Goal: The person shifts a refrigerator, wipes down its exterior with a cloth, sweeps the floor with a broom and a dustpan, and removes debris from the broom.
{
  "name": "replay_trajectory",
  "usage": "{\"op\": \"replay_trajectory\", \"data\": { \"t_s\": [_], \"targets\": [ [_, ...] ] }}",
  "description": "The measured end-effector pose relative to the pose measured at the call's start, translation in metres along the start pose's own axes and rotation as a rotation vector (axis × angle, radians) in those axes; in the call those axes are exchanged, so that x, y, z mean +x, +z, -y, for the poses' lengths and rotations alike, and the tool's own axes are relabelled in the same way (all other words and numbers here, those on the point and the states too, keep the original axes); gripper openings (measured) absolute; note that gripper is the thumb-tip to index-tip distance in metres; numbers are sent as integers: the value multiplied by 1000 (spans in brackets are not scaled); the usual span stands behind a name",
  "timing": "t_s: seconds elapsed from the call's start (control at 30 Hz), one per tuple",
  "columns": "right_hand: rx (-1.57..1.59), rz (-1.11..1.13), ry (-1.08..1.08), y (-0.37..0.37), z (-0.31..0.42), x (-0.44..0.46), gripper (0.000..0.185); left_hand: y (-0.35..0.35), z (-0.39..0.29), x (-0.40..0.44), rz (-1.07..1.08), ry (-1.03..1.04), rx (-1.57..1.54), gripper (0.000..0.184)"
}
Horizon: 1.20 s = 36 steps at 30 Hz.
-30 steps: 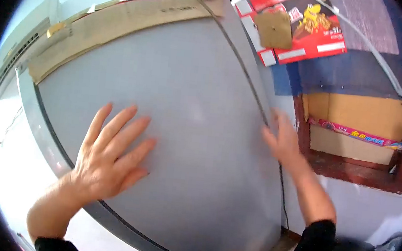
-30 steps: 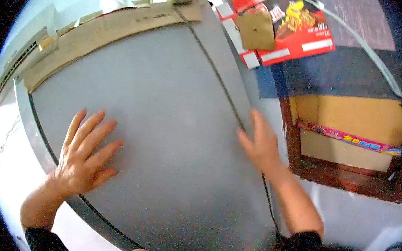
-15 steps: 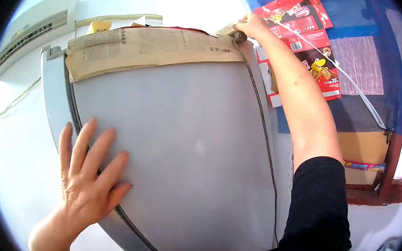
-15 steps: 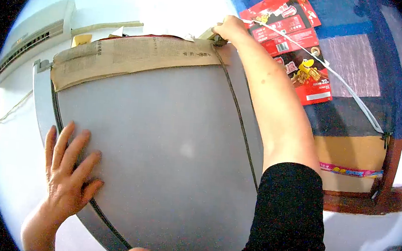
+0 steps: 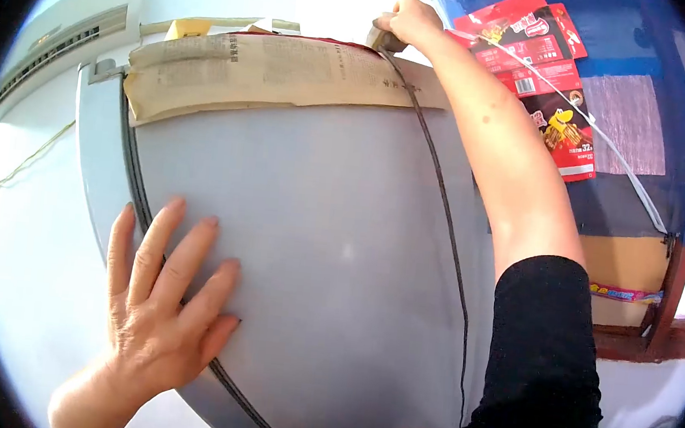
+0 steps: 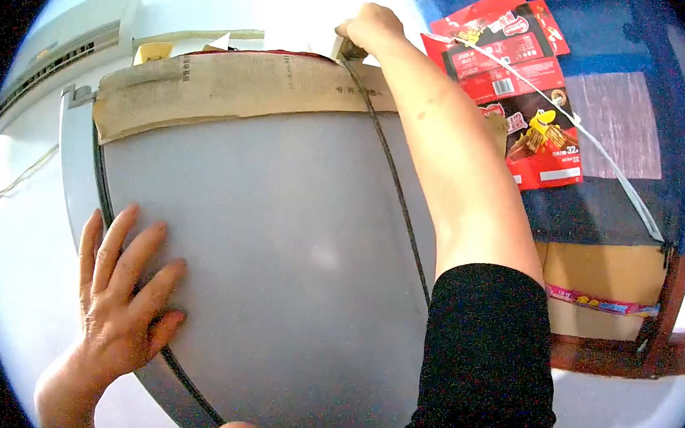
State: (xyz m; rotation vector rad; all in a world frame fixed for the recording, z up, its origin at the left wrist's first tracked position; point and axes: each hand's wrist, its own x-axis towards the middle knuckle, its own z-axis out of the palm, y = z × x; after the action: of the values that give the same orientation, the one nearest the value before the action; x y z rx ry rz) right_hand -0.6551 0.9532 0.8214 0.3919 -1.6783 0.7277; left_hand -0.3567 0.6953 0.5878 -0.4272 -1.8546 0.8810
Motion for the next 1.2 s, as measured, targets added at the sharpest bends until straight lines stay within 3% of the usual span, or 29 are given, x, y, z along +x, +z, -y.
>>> {"op": "replay_trajectory", "data": {
  "t_s": [0.17, 0.3, 0.43, 0.5, 0.53, 0.77, 0.83, 0.87, 0.9, 0.97, 1.03, 1.1, 1.13, 1.2],
  "targets": [
    [80, 166, 127, -10, -24, -7, 53, 1, -2, 0, -12, -11, 25, 52],
    [322, 82, 127, 3, -46, -14, 55, 2, -3, 1, -15, 8, 29, 44],
    [570, 201, 114, 7, -63, -18, 60, 1, -3, 1, -20, 5, 45, 42],
    [884, 261, 263, -6, -59, -30, 63, 1, -3, 0, -22, 5, 48, 42],
    [907, 189, 294, -4, -63, -28, 63, 0, -3, 1, -22, 7, 46, 41],
    [854, 140, 227, 4, -69, -26, 61, 0, -4, 0, -16, -2, 64, 41],
    [555, -60, 188, 3, -72, -32, 55, 0, -2, -1, -31, 12, 90, 41],
    [437, -215, 132, 3, -75, -39, 42, 1, -1, -2, -27, 17, 85, 41],
    [430, -213, 142, -1, -68, -57, 42, 2, 0, -3, -47, 32, 95, 39],
    [803, -238, -26, -14, -51, -112, 31, 4, 1, -3, -64, 69, 71, 37],
    [974, 4, -122, -33, -22, -202, 23, 4, 1, -5, -79, 77, 122, 33],
    [1208, 281, -56, -50, 5, -311, 17, 5, 4, -5, -53, 151, 67, 31],
    [1078, 256, -267, -47, 7, -362, 19, 8, 5, -5, -82, 147, 163, 33],
    [871, 395, -261, -45, 16, -465, 21, 18, 8, -6, -117, 159, 259, 35]
  ]
}}
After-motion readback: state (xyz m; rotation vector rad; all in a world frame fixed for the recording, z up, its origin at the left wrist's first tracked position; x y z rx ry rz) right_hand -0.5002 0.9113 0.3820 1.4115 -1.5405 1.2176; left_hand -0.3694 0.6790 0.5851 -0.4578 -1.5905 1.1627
